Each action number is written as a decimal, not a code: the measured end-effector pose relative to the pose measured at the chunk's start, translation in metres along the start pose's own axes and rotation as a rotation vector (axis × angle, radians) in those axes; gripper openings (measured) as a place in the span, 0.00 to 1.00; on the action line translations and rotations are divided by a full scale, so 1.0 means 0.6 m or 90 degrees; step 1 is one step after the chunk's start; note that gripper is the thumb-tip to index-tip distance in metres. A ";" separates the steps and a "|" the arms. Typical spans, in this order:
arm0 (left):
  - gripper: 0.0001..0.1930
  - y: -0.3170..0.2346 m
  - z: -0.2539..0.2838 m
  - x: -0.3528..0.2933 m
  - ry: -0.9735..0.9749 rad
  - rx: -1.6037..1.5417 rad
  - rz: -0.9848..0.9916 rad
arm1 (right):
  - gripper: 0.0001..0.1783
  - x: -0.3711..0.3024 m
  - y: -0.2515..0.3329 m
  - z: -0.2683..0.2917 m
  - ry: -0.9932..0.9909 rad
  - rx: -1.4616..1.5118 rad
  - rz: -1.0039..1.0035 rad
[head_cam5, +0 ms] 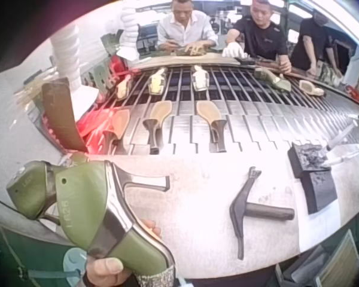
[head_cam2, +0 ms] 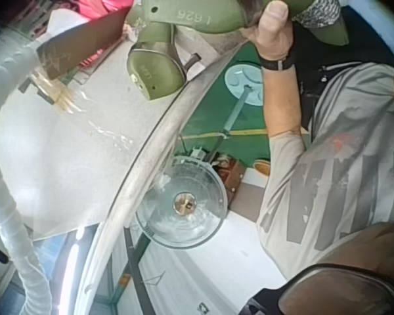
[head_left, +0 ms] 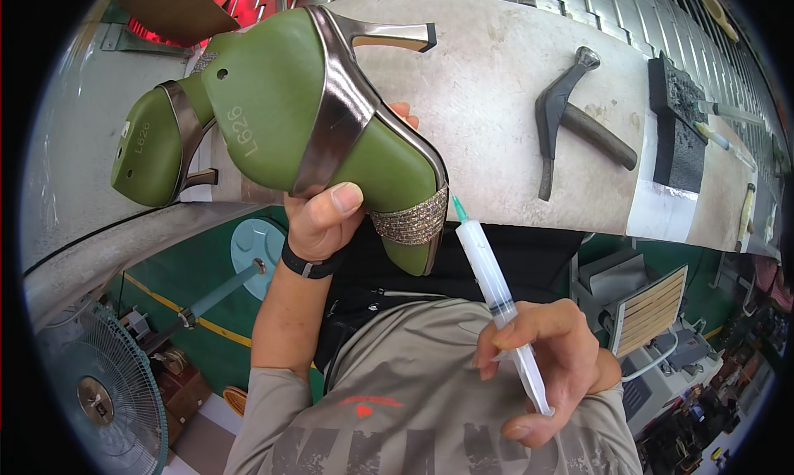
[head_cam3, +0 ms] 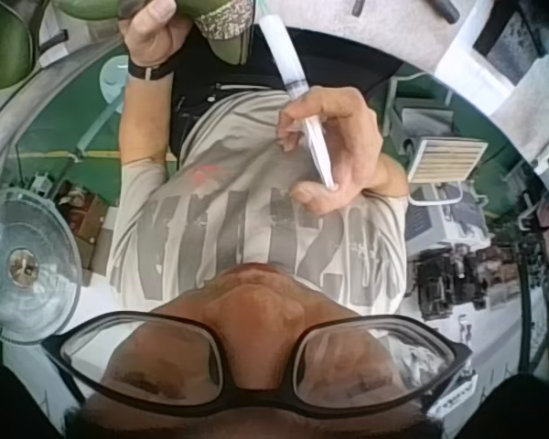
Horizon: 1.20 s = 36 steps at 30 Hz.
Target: The person assembles high-heeled shoes by taking lasted shoe uppers and soles from a conveyor, pressing the soles onto the shoe bottoms by hand, and hammering the edges with a small hammer.
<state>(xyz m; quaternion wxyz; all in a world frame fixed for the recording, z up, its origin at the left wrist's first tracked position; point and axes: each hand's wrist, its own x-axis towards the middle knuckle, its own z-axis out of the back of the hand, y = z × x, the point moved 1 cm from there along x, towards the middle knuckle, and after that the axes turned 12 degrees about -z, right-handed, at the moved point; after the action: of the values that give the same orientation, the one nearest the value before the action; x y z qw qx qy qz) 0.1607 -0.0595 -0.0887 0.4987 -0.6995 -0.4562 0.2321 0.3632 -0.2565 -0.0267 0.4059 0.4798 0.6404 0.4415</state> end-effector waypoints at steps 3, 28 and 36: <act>0.49 0.001 -0.003 0.000 -0.005 -0.003 -0.006 | 0.50 -0.002 0.001 0.002 0.013 0.002 -0.001; 0.47 0.041 0.003 0.008 0.031 -0.086 -0.038 | 0.39 -0.052 0.075 0.256 -0.679 0.092 0.121; 0.38 0.030 0.002 0.006 -0.053 -0.092 -0.044 | 0.42 -0.042 -0.003 0.242 -0.671 0.175 0.154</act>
<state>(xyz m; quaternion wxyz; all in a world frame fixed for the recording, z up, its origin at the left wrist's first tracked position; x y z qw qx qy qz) 0.1689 -0.0577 -0.1052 0.4350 -0.7073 -0.5161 0.2100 0.5051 -0.2557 -0.0665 0.5512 0.7542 0.3432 0.0976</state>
